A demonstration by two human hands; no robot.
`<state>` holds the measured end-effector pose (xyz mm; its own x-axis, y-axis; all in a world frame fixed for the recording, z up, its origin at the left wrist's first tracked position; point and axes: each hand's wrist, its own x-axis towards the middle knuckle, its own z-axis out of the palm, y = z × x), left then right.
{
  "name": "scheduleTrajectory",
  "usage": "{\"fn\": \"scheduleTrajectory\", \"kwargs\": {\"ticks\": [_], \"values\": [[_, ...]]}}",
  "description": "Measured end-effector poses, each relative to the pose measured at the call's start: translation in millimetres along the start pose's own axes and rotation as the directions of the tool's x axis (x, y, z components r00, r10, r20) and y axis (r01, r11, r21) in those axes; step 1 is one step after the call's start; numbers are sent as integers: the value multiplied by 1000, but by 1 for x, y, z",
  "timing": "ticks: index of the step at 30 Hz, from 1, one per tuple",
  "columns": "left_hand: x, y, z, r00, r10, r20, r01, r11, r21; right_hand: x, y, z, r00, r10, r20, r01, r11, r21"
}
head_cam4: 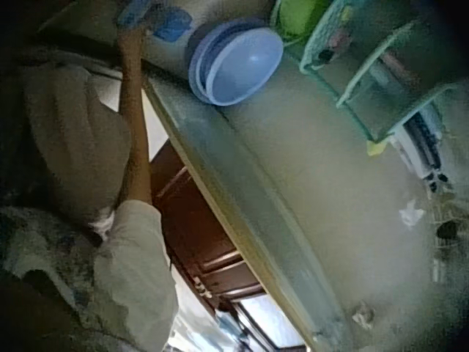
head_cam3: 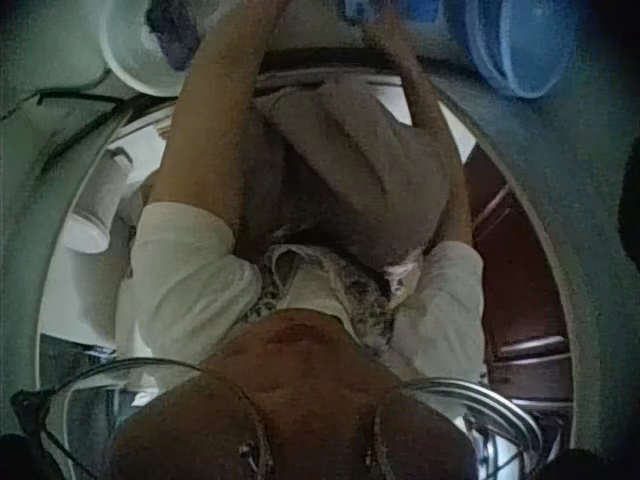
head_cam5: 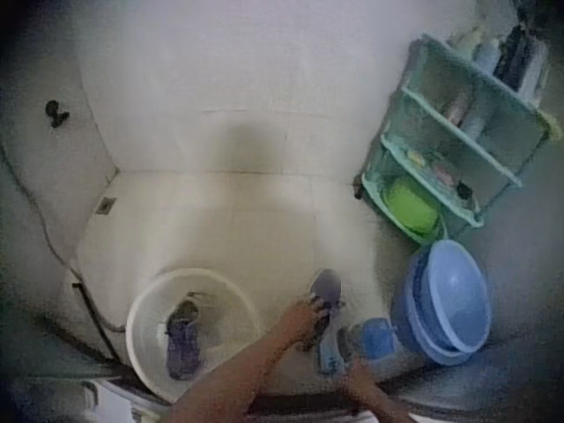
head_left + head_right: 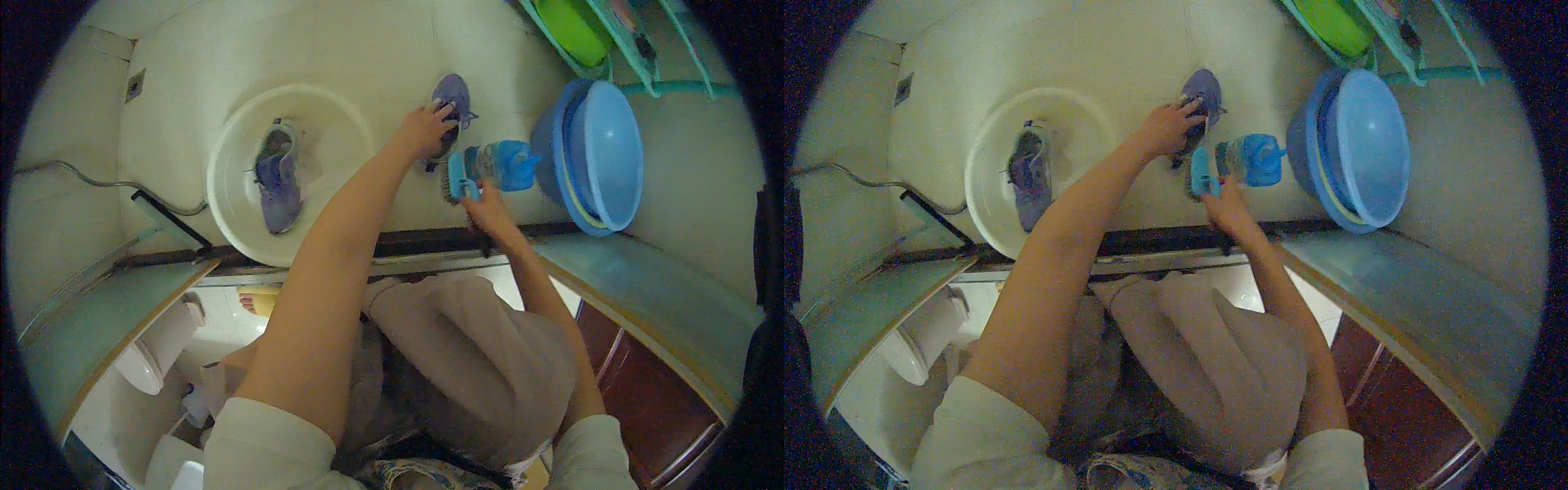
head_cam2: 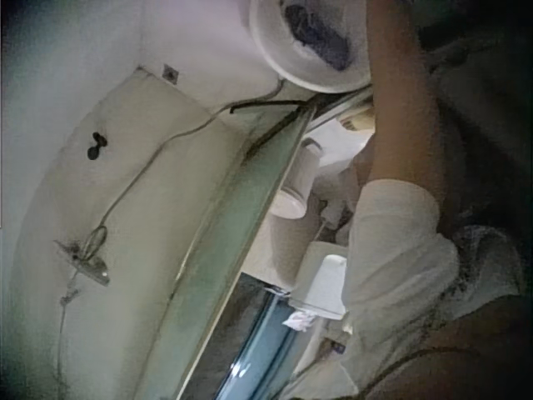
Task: The person sits on the bathroom floor and washes a pair of purple sneakers in a white basin using a blue brush and liquid detergent. They scrub the shoes thoroughly, rinse them with water from a handheld sprayer, and wipe them with a cloth.
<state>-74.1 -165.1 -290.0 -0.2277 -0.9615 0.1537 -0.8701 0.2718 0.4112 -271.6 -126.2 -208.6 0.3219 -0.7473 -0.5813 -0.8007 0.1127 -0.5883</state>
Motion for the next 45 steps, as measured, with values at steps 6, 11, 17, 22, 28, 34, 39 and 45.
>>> {"fn": "scheduleTrajectory", "kwargs": {"ticks": [6,11,17,22,28,34,39,45], "values": [[7,-42,27,986,-133,97,108,967,229,-16,-20,6,993,-114,37,108,985,138],[-1,-36,-21,935,-159,316,186,981,-56,-25,-14,-15,985,-160,66,169,972,-163],[-41,-58,-49,934,-168,315,200,977,-71,-13,-41,-8,864,-498,-70,401,767,-501],[-36,-63,-27,946,-148,289,232,932,-279,10,-57,-8,913,-397,92,331,589,-737],[-47,-115,1,984,-91,151,146,901,-408,83,-89,59,776,-612,152,491,434,-755],[-31,-50,-72,916,-216,337,211,976,52,34,-36,17,875,-469,117,406,581,-705],[-43,-50,-49,869,-182,459,124,980,154,19,-25,12,938,-345,23,282,725,-629],[-33,-48,-10,952,-113,286,88,991,99,60,-35,51,909,-403,108,374,671,-640]]}}
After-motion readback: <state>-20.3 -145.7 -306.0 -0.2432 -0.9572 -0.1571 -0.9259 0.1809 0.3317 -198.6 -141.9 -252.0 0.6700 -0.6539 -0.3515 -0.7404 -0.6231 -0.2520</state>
